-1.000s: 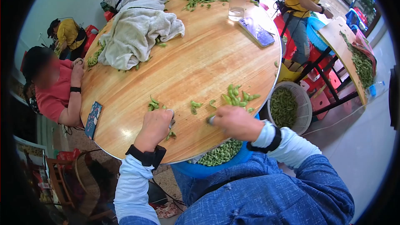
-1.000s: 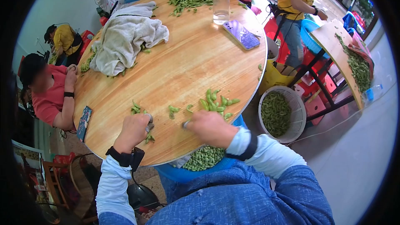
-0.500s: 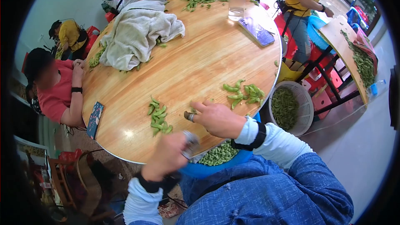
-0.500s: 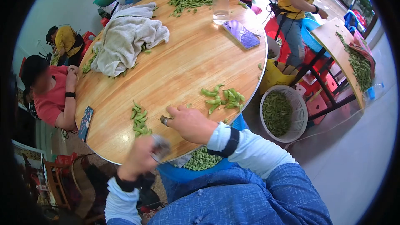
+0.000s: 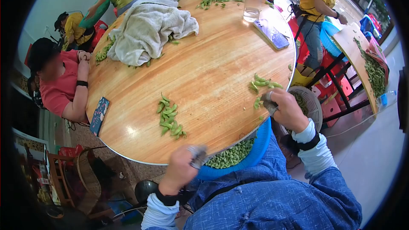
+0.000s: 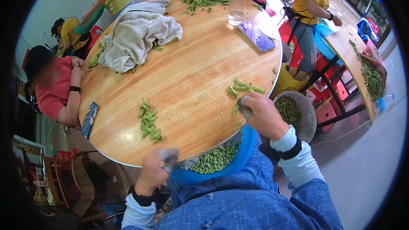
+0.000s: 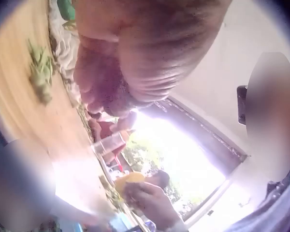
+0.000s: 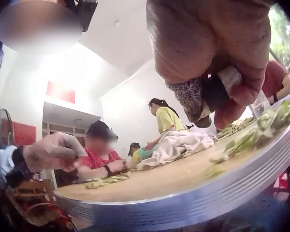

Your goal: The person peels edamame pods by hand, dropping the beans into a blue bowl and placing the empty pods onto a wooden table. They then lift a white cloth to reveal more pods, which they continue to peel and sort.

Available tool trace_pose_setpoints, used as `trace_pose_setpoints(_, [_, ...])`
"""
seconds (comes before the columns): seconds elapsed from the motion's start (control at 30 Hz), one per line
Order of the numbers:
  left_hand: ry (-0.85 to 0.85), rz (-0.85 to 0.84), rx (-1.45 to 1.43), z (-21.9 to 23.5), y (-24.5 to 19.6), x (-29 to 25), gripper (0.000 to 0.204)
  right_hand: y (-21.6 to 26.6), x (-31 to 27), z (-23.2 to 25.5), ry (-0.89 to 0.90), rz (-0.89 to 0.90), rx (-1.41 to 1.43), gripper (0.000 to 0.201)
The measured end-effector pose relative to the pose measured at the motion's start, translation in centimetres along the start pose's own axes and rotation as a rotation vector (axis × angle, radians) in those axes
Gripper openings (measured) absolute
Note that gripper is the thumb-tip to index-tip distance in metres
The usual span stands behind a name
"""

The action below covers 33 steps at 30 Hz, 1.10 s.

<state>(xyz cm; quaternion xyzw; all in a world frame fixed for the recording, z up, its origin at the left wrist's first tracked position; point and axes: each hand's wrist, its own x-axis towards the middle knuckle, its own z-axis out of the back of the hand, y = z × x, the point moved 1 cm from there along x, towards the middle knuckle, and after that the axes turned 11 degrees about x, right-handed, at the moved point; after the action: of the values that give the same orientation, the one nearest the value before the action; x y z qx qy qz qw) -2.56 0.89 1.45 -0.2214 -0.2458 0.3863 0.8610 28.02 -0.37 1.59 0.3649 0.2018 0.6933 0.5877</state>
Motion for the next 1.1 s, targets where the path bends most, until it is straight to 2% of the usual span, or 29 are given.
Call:
trace_pose_setpoints(0.1, [-0.219,0.279,0.058,1.5,2.7,1.0,0.016,1.0,-0.8,-1.7,0.04,-0.068,0.199,0.013])
trace_pose_setpoints(0.2, [-0.252,0.252,0.308,2.1,6.7,1.8,0.022,2.4,-0.7,-3.5,0.08,0.016,0.293,0.013])
trace_pose_setpoints(0.3, [-0.064,0.204,0.291,2.0,8.7,2.9,0.023,3.4,-0.5,-4.7,0.122,0.016,0.32,0.017])
trace_pose_setpoints(0.4, [-0.027,0.156,0.338,2.2,8.4,3.4,0.021,4.6,-0.3,-5.2,0.099,-0.003,0.416,0.015])
trace_pose_setpoints(0.5, [0.005,0.136,0.57,2.3,7.8,3.4,0.015,4.1,-0.4,-5.9,0.127,0.029,0.428,0.014])
trace_pose_setpoints(0.6, [0.136,0.225,0.693,2.7,7.0,3.3,0.012,4.6,-0.3,-6.2,0.152,0.039,0.419,0.014])
trace_pose_setpoints(0.73, [0.003,0.194,0.582,3.5,6.8,3.3,0.01,5.8,0.0,-6.1,0.08,0.078,0.48,0.019])
trace_pose_setpoints(0.83, [-0.081,0.204,0.516,4.1,5.6,3.2,0.01,8.5,0.6,-2.2,0.102,0.202,0.47,0.026])
trace_pose_setpoints(0.9, [-0.134,0.172,0.445,4.0,5.5,3.0,0.01,11.2,0.9,1.5,0.05,0.309,0.419,0.036])
trace_pose_setpoints(0.93, [-0.124,0.181,0.433,3.9,5.4,2.8,0.01,12.4,0.5,2.9,0.006,0.253,0.521,0.039])
trace_pose_setpoints(1.0, [-0.109,0.198,0.404,3.6,5.5,2.6,0.012,13.8,0.1,5.1,-0.038,0.295,0.723,0.045])
trace_pose_setpoints(1.07, [-0.127,0.181,0.359,3.0,6.2,2.3,0.014,15.0,1.1,6.4,-0.04,0.57,0.88,0.049])
trace_pose_setpoints(1.1, [-0.135,0.173,0.337,2.8,6.4,2.3,0.015,15.6,1.5,7.0,0.041,0.627,0.904,0.049])
